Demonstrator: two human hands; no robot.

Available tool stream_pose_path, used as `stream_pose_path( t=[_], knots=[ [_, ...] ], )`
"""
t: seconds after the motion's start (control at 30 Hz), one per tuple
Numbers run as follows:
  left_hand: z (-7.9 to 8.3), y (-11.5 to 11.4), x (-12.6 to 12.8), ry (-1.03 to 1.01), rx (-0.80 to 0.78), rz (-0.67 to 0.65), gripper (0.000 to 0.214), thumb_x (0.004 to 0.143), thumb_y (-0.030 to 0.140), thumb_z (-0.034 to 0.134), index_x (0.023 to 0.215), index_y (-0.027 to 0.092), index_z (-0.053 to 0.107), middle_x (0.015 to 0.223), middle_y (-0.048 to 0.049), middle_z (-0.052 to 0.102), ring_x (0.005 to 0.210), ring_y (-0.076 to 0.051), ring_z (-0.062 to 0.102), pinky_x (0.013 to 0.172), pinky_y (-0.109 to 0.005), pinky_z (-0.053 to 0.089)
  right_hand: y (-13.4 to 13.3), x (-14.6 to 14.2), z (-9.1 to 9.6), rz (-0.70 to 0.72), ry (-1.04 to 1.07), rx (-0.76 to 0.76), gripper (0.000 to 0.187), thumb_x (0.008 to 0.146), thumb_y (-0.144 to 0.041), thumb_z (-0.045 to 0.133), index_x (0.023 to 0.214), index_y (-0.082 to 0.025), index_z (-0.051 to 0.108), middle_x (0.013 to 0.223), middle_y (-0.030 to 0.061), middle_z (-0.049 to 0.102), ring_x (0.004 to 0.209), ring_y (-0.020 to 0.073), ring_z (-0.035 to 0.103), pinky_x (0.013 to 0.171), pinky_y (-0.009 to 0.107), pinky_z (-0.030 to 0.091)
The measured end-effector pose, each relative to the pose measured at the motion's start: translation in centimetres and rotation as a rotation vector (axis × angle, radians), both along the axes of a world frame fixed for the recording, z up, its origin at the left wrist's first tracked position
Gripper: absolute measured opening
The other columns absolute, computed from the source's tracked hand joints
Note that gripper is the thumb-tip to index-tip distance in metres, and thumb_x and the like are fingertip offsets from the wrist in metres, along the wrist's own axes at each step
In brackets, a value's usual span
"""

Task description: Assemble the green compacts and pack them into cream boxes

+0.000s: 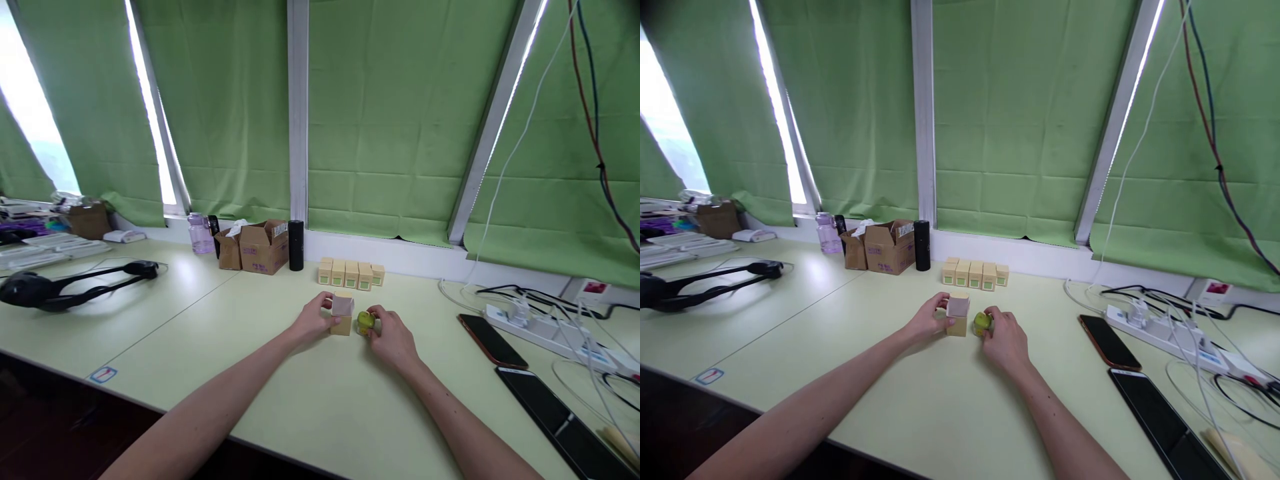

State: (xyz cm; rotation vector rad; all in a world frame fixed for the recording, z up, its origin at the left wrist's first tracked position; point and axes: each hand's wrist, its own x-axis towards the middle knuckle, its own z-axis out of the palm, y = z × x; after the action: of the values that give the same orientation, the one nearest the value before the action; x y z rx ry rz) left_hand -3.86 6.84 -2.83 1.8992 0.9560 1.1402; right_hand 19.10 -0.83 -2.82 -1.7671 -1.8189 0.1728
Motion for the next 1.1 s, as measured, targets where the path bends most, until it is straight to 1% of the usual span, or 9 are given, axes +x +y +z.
stream_pose_path(
  t=[0.1,0.2,0.37,0.43,0.53,0.63,0.77,0.9,1.1],
  knots=[
    [1.0,-0.9,0.1,-0.022,0.066,0.023,0.055,0.069,0.033,0.084,0.116,0.024,0.057,0.113,-0.0098,0.07,0.11,-0.029,0.064,0.091,-0.043,0.05,-0.1,-0.1,0.1,0.005,0.0,0.005,0.037,0.085,-0.018,0.061,0.121,-0.027,0.059,0.118,0.0092,0.067,0.115,0.0273,0.062,0.074,0.031,0.044],
    [2.0,-1.7,0.1,-0.069,0.176,0.019,0.038,0.083,0.037,0.073,0.114,0.024,0.055,0.119,-0.0094,0.065,0.112,-0.025,0.063,0.096,-0.042,0.049,-0.1,-0.2,0.1,0.023,0.005,0.039,0.033,0.086,-0.021,0.062,0.118,-0.026,0.06,0.121,0.0092,0.068,0.12,0.0284,0.059,0.074,0.032,0.044],
    [2.6,-2.3,0.2,-0.072,0.35,0.035,0.013,0.09,0.034,0.067,0.092,0.021,0.065,0.117,-0.0105,0.066,0.119,-0.027,0.06,0.104,-0.044,0.046,-0.1,-0.1,0.1,0.027,0.0,0.051,0.029,0.088,-0.022,0.06,0.116,-0.026,0.06,0.123,0.0091,0.068,0.119,0.0291,0.058,0.074,0.034,0.045],
    [2.5,-2.2,0.4,-0.065,0.322,0.049,0.015,0.092,0.035,0.065,0.091,0.021,0.07,0.113,-0.011,0.07,0.118,-0.028,0.062,0.105,-0.045,0.047,-0.1,-0.2,0.1,0.026,-0.009,0.054,0.028,0.088,-0.022,0.059,0.116,-0.026,0.06,0.122,0.0092,0.068,0.118,0.0289,0.058,0.074,0.034,0.044],
    [2.1,-2.0,0.7,-0.079,0.23,0.075,0.02,0.094,0.036,0.061,0.1,0.021,0.072,0.109,-0.0103,0.075,0.108,-0.026,0.067,0.099,-0.044,0.051,-0.1,-0.2,0.2,0.024,-0.023,0.055,0.028,0.088,-0.021,0.059,0.116,-0.025,0.061,0.122,0.0093,0.069,0.118,0.0284,0.058,0.075,0.033,0.045],
    [1.9,-1.8,0.8,-0.076,0.194,0.092,0.023,0.091,0.034,0.063,0.105,0.019,0.073,0.112,-0.0102,0.076,0.101,-0.024,0.069,0.097,-0.041,0.052,-0.2,-0.3,0.4,0.018,-0.033,0.044,0.028,0.088,-0.021,0.06,0.115,-0.024,0.062,0.121,0.0087,0.069,0.119,0.0276,0.057,0.077,0.033,0.044],
    [1.8,-1.6,0.7,-0.101,0.151,0.055,0.032,0.087,0.03,0.066,0.116,0.016,0.072,0.118,-0.0117,0.075,0.098,-0.022,0.069,0.093,-0.038,0.053,-0.2,-0.4,0.6,0.015,-0.046,0.036,0.027,0.088,-0.021,0.061,0.115,-0.024,0.062,0.121,0.0081,0.069,0.119,0.0272,0.057,0.077,0.032,0.043],
    [1.9,-1.7,0.7,-0.151,0.116,0.062,0.033,0.091,0.037,0.064,0.113,0.015,0.073,0.12,-0.0132,0.075,0.102,-0.023,0.069,0.093,-0.037,0.053,-0.2,-0.4,0.4,0.017,-0.056,0.054,0.026,0.088,-0.02,0.061,0.113,-0.025,0.062,0.12,0.0076,0.069,0.118,0.027,0.058,0.076,0.032,0.043],
    [2.0,-2.1,0.9,-0.201,0.08,0.067,0.034,0.087,0.038,0.07,0.11,0.014,0.076,0.118,-0.0136,0.077,0.103,-0.025,0.07,0.095,-0.038,0.054,0.0,-0.3,-0.1,0.022,-0.054,0.1,0.025,0.087,-0.02,0.062,0.111,-0.026,0.062,0.116,0.0074,0.07,0.113,0.0273,0.059,0.073,0.031,0.042]
  ],
)
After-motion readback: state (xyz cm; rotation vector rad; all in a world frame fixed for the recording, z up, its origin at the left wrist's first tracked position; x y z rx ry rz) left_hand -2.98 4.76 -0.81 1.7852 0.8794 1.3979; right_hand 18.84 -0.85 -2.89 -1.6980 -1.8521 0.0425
